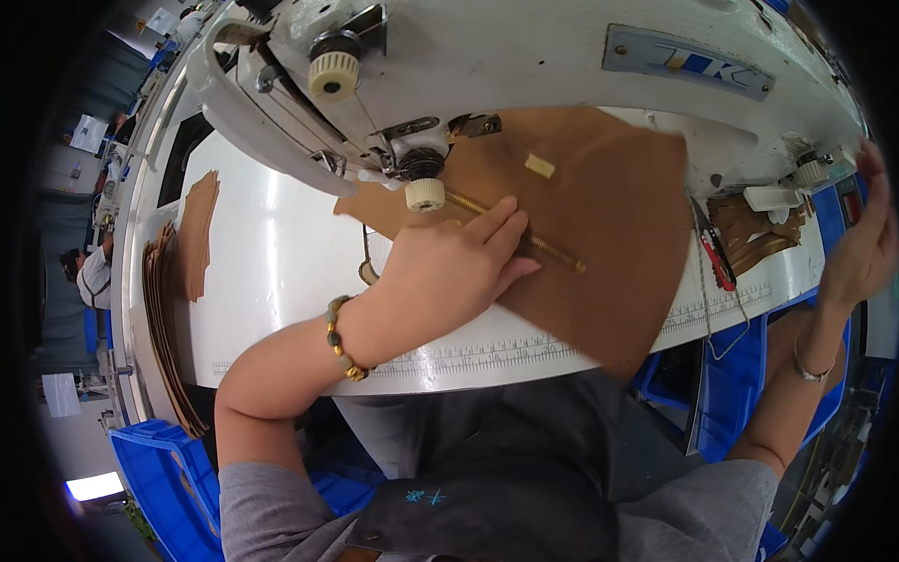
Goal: Sewing a zipper into a piece of brown leather using an industrial sewing machine.
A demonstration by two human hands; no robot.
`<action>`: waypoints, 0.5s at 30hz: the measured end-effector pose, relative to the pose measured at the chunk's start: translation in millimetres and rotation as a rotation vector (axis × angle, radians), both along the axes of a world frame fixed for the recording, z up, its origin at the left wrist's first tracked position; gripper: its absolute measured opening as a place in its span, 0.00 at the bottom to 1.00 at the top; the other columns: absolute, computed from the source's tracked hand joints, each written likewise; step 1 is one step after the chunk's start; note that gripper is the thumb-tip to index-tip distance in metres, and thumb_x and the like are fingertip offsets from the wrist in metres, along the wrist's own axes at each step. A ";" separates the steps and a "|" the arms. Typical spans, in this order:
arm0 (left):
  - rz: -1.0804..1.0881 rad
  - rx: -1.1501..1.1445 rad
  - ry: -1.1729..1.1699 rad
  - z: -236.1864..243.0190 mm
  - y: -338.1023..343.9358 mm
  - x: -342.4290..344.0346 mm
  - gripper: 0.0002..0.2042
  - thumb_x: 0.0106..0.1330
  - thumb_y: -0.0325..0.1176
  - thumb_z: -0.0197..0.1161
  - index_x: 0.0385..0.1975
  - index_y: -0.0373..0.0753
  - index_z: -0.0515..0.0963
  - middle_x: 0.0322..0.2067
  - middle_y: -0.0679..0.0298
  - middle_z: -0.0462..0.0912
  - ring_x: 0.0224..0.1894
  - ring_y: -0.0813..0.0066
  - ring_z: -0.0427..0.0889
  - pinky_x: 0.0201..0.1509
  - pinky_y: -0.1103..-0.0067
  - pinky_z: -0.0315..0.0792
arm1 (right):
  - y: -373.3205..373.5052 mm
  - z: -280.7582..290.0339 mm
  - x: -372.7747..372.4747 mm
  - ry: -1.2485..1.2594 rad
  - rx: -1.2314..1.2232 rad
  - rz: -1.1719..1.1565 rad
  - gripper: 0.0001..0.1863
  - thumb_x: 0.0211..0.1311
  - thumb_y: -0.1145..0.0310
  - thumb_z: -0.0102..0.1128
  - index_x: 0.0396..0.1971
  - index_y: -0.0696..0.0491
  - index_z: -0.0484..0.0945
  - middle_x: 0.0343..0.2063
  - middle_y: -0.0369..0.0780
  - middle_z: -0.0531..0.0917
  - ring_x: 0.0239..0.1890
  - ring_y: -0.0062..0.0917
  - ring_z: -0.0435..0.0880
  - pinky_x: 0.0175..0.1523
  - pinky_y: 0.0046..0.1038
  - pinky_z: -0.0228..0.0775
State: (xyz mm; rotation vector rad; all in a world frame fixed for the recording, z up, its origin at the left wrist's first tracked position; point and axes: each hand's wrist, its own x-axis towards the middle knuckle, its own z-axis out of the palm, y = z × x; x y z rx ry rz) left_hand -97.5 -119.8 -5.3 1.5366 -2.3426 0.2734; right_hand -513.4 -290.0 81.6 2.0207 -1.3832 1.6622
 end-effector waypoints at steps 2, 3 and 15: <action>-0.024 0.051 -0.007 6.1 25.4 10.8 0.20 0.70 0.48 0.69 0.52 0.40 0.87 0.53 0.62 0.90 0.24 0.74 0.87 0.30 0.79 0.80 | 41.2 -2.8 71.7 0.346 0.075 0.356 0.11 0.75 0.68 0.58 0.47 0.58 0.85 0.49 0.47 0.87 0.52 0.34 0.86 0.59 0.36 0.76; -0.057 0.071 -0.012 8.1 33.5 18.5 0.18 0.68 0.46 0.71 0.50 0.41 0.88 0.53 0.64 0.90 0.25 0.74 0.86 0.31 0.78 0.80 | 59.9 -8.1 106.3 0.537 0.181 0.514 0.06 0.68 0.72 0.66 0.40 0.56 0.85 0.45 0.45 0.89 0.47 0.34 0.88 0.53 0.37 0.80; 0.129 -0.010 0.224 3.7 48.1 77.1 0.21 0.65 0.29 0.72 0.58 0.36 0.79 0.60 0.54 0.81 0.55 0.53 0.84 0.54 0.67 0.82 | 85.8 -84.8 269.5 0.836 0.282 0.974 0.34 0.62 0.50 0.71 0.62 0.58 0.80 0.66 0.44 0.79 0.66 0.40 0.78 0.69 0.41 0.71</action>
